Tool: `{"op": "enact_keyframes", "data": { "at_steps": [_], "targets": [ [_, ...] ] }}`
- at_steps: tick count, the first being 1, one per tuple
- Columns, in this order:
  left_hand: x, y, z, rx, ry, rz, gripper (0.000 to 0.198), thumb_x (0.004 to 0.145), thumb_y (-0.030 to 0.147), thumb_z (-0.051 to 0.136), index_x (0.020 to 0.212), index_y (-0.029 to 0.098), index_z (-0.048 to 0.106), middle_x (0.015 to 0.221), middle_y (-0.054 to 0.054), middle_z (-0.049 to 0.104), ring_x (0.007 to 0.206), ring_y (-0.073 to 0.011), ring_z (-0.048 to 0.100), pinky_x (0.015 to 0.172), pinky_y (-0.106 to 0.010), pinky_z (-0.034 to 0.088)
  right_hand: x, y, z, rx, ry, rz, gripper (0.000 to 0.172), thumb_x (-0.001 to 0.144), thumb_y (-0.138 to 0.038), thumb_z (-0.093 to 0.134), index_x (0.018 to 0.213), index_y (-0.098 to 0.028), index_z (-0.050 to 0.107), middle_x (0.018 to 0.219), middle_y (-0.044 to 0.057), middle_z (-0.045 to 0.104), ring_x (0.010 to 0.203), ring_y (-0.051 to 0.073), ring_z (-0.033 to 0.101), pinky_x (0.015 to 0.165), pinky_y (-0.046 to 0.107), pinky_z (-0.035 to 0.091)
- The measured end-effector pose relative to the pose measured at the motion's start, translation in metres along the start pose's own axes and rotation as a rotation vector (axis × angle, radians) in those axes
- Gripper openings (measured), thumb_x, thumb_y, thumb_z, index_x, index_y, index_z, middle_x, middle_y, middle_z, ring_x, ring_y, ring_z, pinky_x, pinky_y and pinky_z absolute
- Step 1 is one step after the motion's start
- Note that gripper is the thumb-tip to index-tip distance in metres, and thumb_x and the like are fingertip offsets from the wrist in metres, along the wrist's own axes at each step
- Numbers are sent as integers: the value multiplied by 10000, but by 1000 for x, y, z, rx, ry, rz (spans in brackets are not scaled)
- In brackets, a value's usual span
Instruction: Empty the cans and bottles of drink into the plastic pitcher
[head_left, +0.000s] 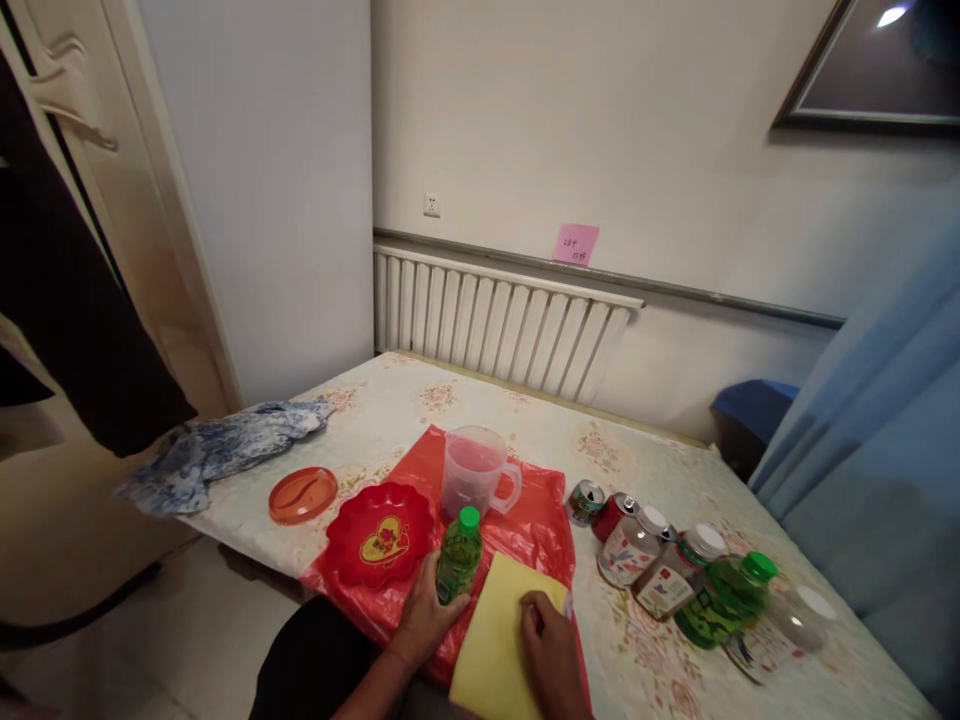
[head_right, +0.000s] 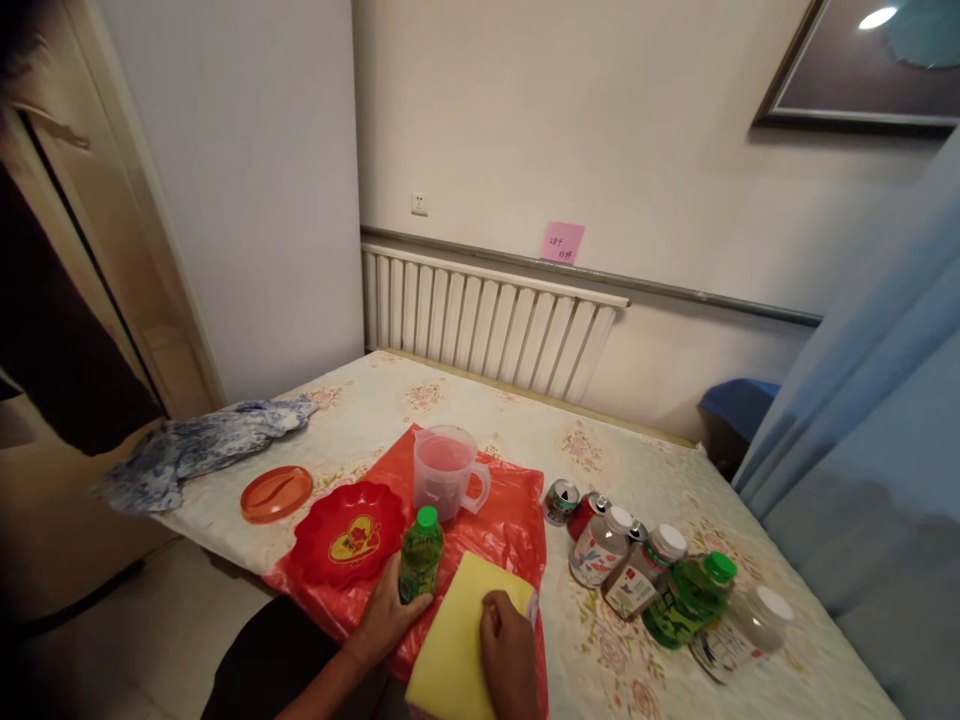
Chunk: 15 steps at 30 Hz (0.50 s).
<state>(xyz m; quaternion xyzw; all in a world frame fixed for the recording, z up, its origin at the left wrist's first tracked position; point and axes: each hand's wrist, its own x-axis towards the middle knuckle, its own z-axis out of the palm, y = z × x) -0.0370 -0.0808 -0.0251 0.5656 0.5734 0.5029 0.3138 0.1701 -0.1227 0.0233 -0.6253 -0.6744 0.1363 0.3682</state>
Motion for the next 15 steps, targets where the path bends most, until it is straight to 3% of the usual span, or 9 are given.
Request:
{"op": "enact_keyframes", "data": {
  "at_steps": [2, 5, 9, 12, 15],
  "targets": [
    [0, -1, 0, 8, -12, 19, 619, 631, 272, 722, 1215, 182, 533, 1210, -112, 614, 1194, -316, 557, 1055, -479, 414, 19, -20, -9, 83, -5, 16, 284, 910, -314, 409, 785, -187, 630, 634, 8, 610, 584, 163, 569, 569, 246, 407],
    [-1, -2, -1, 16, -38, 45, 608, 649, 276, 715, 1214, 166, 520, 1184, -115, 616, 1144, -299, 581, 1014, -453, 445, 49, -62, -21, 143, -1, -92, 223, 878, -344, 522, 921, -169, 654, 688, 5, 618, 637, 157, 573, 624, 241, 426],
    [-1, -3, -1, 0, -55, 69, 599, 656, 251, 704, 1218, 174, 508, 1137, -95, 628, 1082, -276, 603, 961, -419, 474, 76, -111, -28, 32, -2, -233, 379, 836, -385, 627, 1136, -154, 611, 840, 42, 662, 721, 176, 598, 687, 271, 445],
    [0, -3, 0, -1, -56, 77, 598, 658, 234, 701, 1220, 176, 504, 1133, -90, 629, 1073, -273, 602, 955, -419, 473, 82, -133, -29, -101, -35, -283, 326, 828, -383, 658, 1081, -180, 623, 952, 68, 672, 828, 217, 625, 723, 302, 454],
    [1, -2, 0, 1, -56, 85, 602, 656, 220, 700, 1223, 175, 502, 1152, -93, 623, 1090, -276, 590, 966, -425, 464, 84, -143, -29, -210, -97, -289, 192, 852, -324, 634, 982, -184, 633, 941, 73, 658, 866, 244, 626, 710, 318, 461]
  ]
}}
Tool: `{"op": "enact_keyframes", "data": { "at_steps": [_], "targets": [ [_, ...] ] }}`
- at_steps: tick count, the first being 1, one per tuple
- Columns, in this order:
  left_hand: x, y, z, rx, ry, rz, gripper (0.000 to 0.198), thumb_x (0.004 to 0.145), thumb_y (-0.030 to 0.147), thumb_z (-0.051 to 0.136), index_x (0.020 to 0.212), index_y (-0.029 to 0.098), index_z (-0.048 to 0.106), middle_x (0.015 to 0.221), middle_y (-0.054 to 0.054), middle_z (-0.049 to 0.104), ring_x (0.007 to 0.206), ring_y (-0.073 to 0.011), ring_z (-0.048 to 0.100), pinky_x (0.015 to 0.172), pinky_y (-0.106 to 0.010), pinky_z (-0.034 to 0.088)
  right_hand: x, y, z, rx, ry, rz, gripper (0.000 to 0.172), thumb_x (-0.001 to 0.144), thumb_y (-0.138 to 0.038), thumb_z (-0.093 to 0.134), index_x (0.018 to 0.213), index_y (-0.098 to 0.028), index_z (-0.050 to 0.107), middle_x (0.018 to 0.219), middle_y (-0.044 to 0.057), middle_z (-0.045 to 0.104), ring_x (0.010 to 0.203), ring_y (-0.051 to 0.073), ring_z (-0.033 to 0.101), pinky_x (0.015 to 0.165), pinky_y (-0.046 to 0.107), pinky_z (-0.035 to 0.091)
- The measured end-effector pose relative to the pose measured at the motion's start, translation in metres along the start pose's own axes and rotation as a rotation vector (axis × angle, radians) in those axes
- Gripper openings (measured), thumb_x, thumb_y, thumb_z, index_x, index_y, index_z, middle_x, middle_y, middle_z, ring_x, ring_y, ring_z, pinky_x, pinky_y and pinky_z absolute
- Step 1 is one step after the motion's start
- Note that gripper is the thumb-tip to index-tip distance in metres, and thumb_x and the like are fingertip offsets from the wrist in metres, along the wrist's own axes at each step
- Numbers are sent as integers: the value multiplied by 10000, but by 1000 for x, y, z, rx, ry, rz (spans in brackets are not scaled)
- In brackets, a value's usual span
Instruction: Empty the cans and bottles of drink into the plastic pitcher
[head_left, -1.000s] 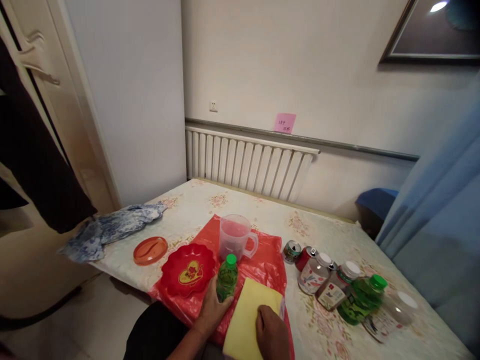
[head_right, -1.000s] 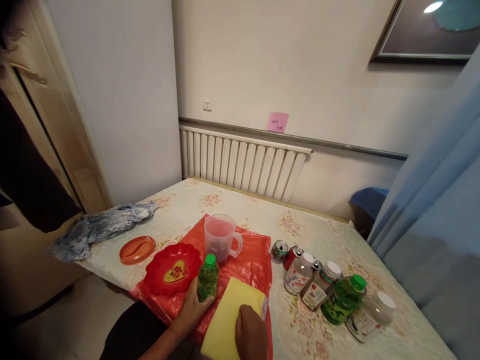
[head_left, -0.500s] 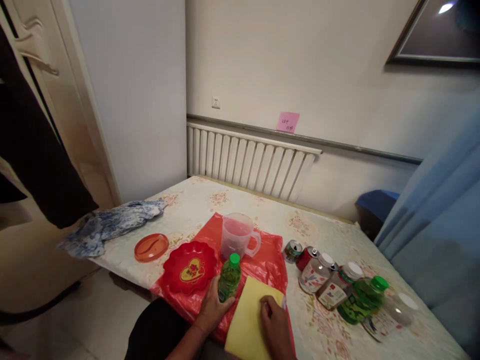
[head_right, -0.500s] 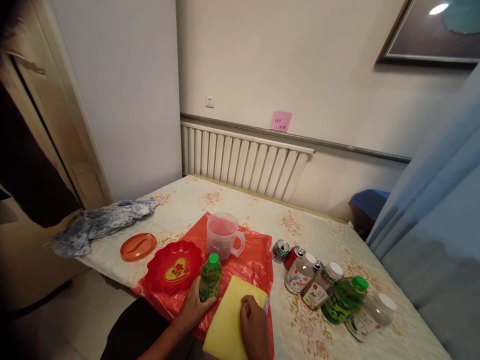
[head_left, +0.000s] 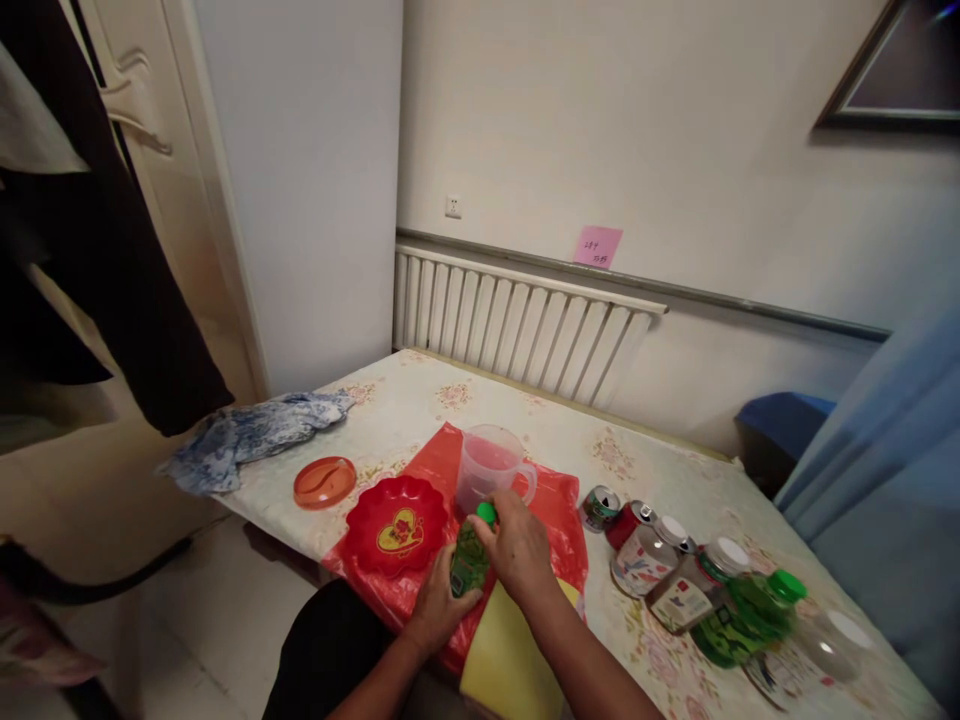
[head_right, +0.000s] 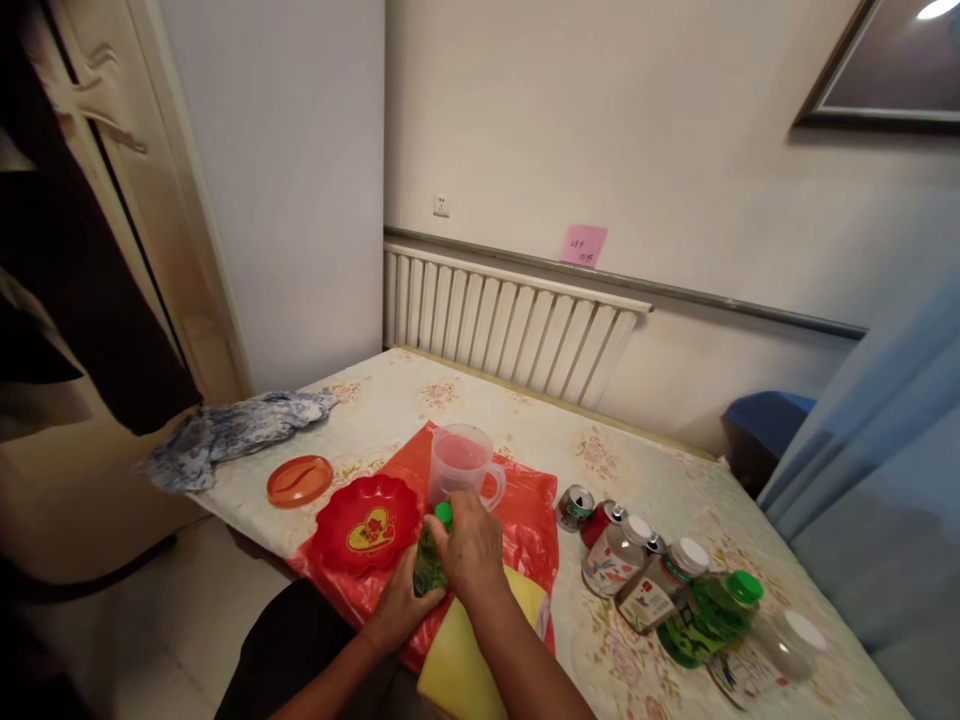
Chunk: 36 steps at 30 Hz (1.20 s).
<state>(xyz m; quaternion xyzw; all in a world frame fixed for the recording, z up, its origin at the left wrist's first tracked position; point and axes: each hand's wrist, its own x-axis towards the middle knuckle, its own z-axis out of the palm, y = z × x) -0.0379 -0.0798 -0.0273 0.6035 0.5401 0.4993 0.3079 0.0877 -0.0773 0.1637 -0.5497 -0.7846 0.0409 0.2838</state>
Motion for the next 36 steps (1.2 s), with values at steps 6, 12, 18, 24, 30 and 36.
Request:
{"op": "enact_keyframes", "data": {
  "at_steps": [6, 12, 18, 24, 30, 36],
  "targets": [
    [-1, 0, -1, 7, -7, 10, 598, 649, 208, 708, 1211, 180, 506, 1138, -85, 622, 1085, -274, 584, 971, -426, 456, 4, 1, -11, 63, -94, -148, 167, 843, -128, 543, 987, -168, 618, 994, 100, 582, 929, 238, 574, 826, 344, 465],
    [0, 0, -2, 15, -12, 12, 591, 649, 214, 713, 1203, 187, 509, 1135, -87, 620, 1082, -280, 587, 955, -434, 468, 7, 13, -21, 354, -67, -209, 319, 765, -36, 444, 974, -197, 624, 967, 70, 572, 968, 218, 534, 871, 346, 446],
    [-1, 1, -2, 25, -14, 17, 576, 676, 245, 711, 1208, 178, 501, 1146, -86, 610, 1087, -274, 585, 967, -447, 464, 2, 56, -14, 817, 33, 91, 284, 738, -216, 573, 1001, -223, 681, 1009, 47, 623, 913, 215, 574, 821, 347, 474],
    [-1, 2, -2, 39, -18, 15, 537, 701, 282, 702, 1189, 175, 504, 1111, -79, 604, 1058, -269, 589, 950, -450, 476, -28, 109, 12, 1140, 12, 560, 333, 581, -294, 734, 898, -198, 698, 683, -4, 645, 624, 180, 607, 620, 313, 504],
    [1, 3, -1, 63, -14, 15, 541, 696, 291, 694, 1186, 161, 507, 1121, -92, 613, 1069, -272, 596, 960, -444, 474, -72, 130, 43, 1331, 29, 800, 388, 544, -324, 773, 889, -194, 652, 716, 10, 679, 610, 164, 667, 584, 277, 533],
    [2, 9, -3, 97, -14, 2, 535, 683, 329, 698, 1154, 153, 516, 1070, -91, 627, 1015, -276, 621, 914, -442, 502, -94, 140, 60, 1400, 26, 896, 353, 615, -274, 737, 931, -165, 626, 713, 42, 702, 598, 170, 692, 599, 286, 561]
  ]
}}
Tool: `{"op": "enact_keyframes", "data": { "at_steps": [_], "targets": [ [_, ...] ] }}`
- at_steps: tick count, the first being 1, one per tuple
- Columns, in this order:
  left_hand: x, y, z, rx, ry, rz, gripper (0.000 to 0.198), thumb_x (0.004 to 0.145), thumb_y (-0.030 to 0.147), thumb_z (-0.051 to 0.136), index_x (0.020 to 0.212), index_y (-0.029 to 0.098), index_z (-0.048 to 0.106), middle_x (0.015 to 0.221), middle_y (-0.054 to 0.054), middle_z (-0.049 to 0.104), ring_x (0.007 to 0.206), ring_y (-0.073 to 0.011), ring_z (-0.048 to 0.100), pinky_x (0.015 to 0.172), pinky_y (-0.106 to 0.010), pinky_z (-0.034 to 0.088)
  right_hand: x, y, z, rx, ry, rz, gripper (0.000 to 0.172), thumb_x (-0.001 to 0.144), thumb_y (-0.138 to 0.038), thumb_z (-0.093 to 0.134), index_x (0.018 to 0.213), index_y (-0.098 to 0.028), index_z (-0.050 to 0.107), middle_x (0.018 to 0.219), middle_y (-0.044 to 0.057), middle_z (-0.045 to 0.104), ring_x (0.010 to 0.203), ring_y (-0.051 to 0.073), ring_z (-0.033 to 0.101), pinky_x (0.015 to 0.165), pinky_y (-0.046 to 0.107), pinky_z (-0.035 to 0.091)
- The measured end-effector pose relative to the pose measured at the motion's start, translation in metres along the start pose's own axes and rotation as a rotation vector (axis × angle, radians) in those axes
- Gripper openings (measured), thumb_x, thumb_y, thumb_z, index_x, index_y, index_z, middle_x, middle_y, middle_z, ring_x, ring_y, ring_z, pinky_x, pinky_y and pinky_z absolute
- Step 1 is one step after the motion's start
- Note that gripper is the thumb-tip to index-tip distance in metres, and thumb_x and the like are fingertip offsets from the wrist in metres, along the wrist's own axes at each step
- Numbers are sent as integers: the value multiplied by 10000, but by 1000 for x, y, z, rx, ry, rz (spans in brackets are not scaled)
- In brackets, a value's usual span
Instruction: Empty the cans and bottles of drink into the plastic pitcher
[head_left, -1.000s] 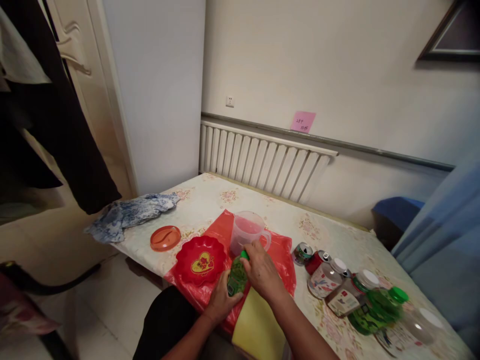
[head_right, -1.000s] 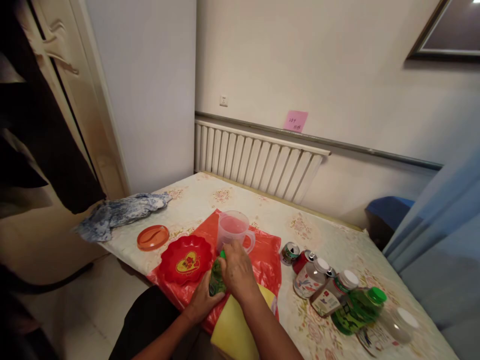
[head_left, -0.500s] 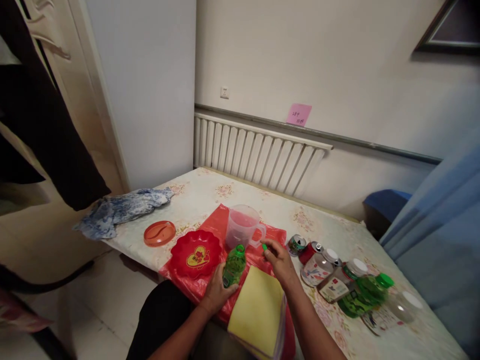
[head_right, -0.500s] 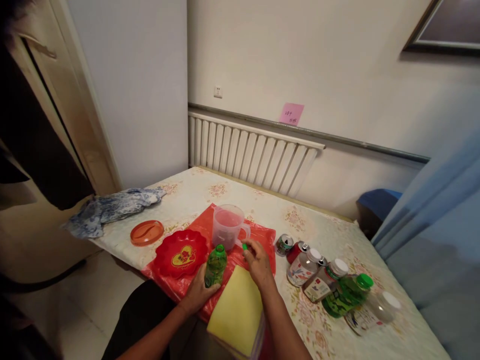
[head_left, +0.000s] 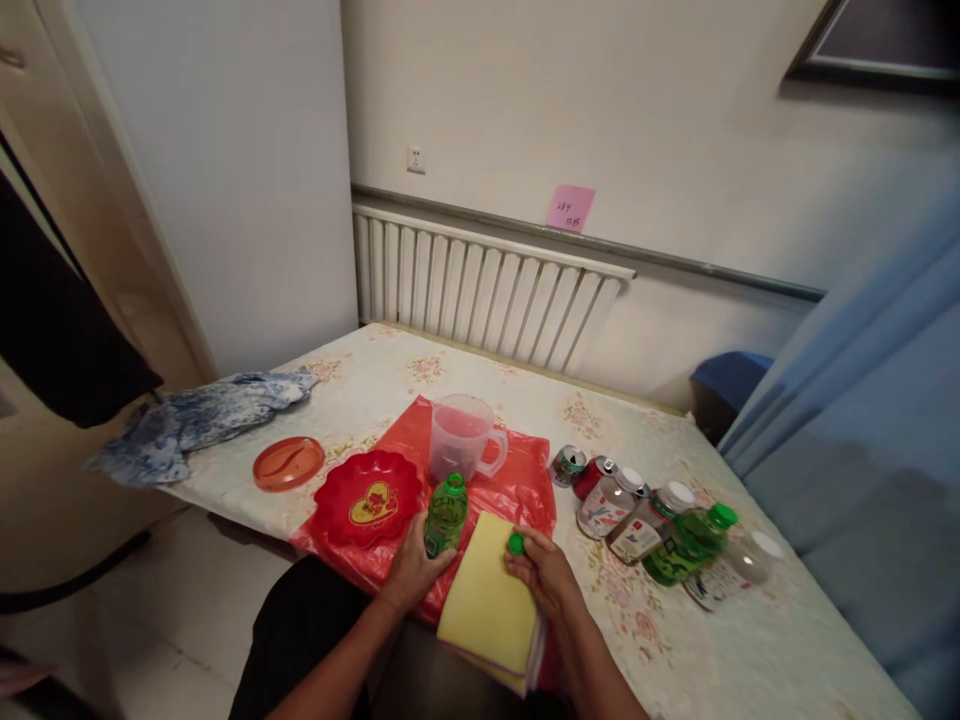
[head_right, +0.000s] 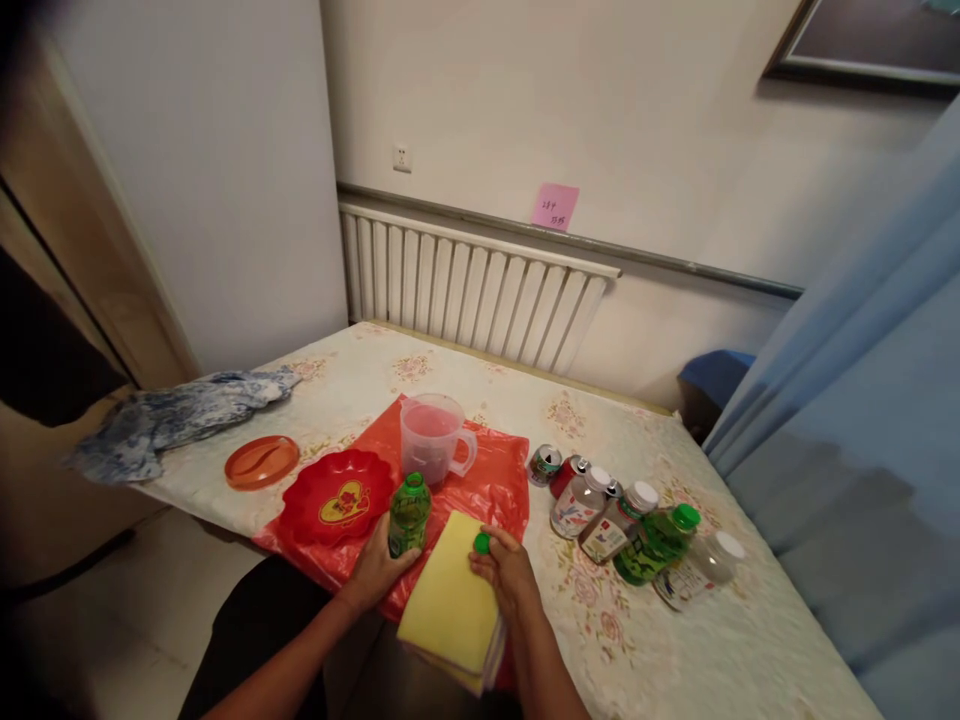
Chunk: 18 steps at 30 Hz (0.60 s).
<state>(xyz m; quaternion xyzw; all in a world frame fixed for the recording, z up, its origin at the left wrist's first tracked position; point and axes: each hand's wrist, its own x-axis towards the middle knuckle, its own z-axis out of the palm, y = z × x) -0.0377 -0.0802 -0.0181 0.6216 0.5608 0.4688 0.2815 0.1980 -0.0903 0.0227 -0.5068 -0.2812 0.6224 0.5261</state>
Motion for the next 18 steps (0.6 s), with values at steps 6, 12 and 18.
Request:
{"op": "enact_keyframes", "data": {
  "at_steps": [6, 12, 18],
  "targets": [
    [0, 3, -1, 27, -3, -6, 509, 694, 353, 685, 1134, 163, 513, 1075, -86, 625, 1033, -284, 617, 928, -457, 496, 15, 12, -6, -122, 59, 2, 265, 645, -286, 688, 867, -163, 609, 642, 22, 677, 517, 155, 666, 525, 273, 549],
    [0, 2, -1, 35, -20, -7, 516, 714, 333, 678, 1161, 161, 483, 1107, -95, 604, 1064, -279, 601, 947, -455, 489, 21, 16, 1, -433, 83, -105, 241, 681, -373, 582, 814, -180, 638, 423, -49, 541, 348, 149, 528, 378, 251, 430],
    [0, -3, 1, 26, -18, -10, 514, 708, 325, 673, 1162, 166, 492, 1102, -89, 614, 1068, -284, 606, 952, -462, 489, 8, -3, 5, -740, 103, -394, 91, 645, -289, 594, 619, -217, 643, 663, 38, 670, 714, 207, 624, 675, 300, 469]
  ]
}}
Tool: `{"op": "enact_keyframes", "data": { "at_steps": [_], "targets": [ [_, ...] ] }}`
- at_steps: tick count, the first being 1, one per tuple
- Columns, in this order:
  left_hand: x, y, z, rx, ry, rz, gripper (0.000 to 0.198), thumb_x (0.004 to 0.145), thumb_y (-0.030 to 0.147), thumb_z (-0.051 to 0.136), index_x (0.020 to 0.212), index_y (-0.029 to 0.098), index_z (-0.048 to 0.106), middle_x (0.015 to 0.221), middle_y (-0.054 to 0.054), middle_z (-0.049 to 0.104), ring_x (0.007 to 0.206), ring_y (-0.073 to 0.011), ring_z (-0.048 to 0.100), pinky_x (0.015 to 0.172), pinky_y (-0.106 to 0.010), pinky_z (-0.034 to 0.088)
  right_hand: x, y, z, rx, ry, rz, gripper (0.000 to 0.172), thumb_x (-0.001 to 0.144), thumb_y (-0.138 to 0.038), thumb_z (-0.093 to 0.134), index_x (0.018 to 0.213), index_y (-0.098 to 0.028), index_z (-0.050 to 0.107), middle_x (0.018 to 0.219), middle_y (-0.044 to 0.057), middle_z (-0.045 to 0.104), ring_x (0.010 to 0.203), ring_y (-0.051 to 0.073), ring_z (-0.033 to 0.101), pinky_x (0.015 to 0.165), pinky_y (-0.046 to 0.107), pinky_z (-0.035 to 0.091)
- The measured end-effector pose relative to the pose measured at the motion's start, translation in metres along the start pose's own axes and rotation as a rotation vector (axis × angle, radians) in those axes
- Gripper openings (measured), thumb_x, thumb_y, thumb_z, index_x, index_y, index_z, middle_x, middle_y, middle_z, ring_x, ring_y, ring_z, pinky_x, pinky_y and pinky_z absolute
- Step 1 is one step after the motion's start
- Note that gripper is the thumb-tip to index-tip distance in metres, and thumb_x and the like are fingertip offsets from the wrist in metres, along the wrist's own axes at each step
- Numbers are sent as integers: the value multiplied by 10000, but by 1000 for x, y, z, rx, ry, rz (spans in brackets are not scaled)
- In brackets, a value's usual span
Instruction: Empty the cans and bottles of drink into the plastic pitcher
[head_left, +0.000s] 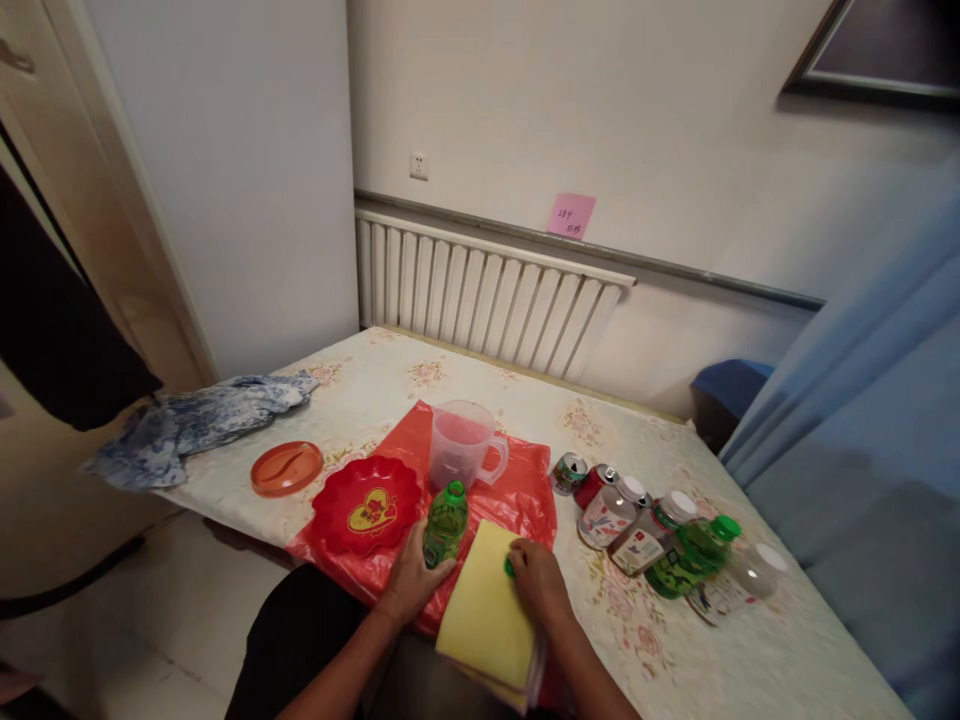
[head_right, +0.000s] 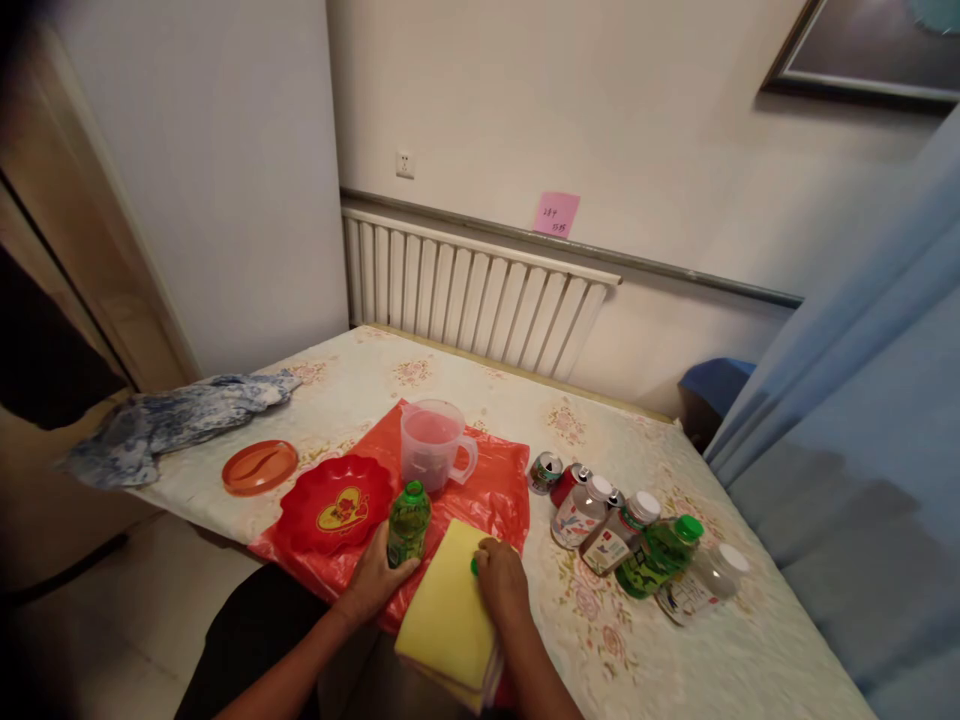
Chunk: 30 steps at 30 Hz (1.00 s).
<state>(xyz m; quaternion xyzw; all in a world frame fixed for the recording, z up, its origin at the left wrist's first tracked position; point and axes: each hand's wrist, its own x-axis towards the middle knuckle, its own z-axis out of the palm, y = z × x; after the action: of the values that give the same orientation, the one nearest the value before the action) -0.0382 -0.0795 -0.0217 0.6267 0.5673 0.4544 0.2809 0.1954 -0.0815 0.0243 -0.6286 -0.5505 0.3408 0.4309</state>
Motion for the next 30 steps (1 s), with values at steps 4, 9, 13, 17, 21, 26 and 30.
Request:
{"op": "enact_keyframes", "data": {
  "at_steps": [4, 9, 13, 17, 21, 26, 30],
  "targets": [
    [0, -3, 1, -17, 11, 5, 528, 700, 317, 678, 1174, 171, 499, 1112, -87, 623, 1060, -280, 612, 939, -443, 498, 18, -19, -11, -81, 56, -115, 119, 675, -313, 583, 682, -240, 676, 742, 47, 683, 780, 239, 609, 785, 360, 450],
    [-2, -3, 1, -37, 29, 2, 542, 693, 282, 691, 1187, 174, 496, 1114, -89, 615, 1063, -278, 603, 948, -452, 493, 63, -51, -10, 7, 80, -169, 277, 697, -414, 605, 854, -208, 701, 873, 66, 714, 826, 252, 636, 813, 384, 481],
    [-3, -3, 1, -71, 41, 10, 533, 680, 270, 702, 1172, 181, 518, 1125, -90, 619, 1079, -286, 595, 966, -467, 481, 90, -76, 2, 127, -3, -219, 417, 704, -461, 647, 1018, -189, 682, 1009, 74, 712, 916, 232, 645, 832, 348, 494],
    [-3, -5, 2, -77, 39, 0, 564, 665, 279, 715, 1183, 178, 517, 1124, -92, 618, 1087, -292, 586, 976, -470, 468, 105, -89, 17, 214, -143, -250, 384, 701, -533, 674, 861, -185, 696, 836, 25, 711, 780, 192, 629, 747, 303, 489],
    [-4, -3, 0, -110, 28, -11, 559, 662, 257, 716, 1185, 198, 527, 1129, -89, 622, 1096, -294, 582, 985, -459, 459, 116, -90, 33, 307, -158, -220, 460, 717, -641, 596, 670, -184, 608, 592, -20, 590, 587, 148, 535, 598, 263, 440],
    [-4, -3, -1, -138, 15, -7, 603, 655, 251, 726, 1221, 214, 522, 1160, -92, 621, 1117, -304, 573, 988, -463, 459, 123, -99, 44, 373, -96, -202, 424, 700, -616, 605, 590, -217, 514, 525, -57, 494, 532, 130, 452, 556, 256, 399],
    [-5, -5, 0, -125, 30, -31, 633, 649, 265, 731, 1238, 192, 511, 1191, -107, 611, 1153, -314, 558, 1020, -483, 438, 122, -122, 32, 399, -31, -219, 387, 725, -573, 596, 589, -227, 492, 509, -63, 461, 511, 129, 431, 537, 259, 374]
  ]
}}
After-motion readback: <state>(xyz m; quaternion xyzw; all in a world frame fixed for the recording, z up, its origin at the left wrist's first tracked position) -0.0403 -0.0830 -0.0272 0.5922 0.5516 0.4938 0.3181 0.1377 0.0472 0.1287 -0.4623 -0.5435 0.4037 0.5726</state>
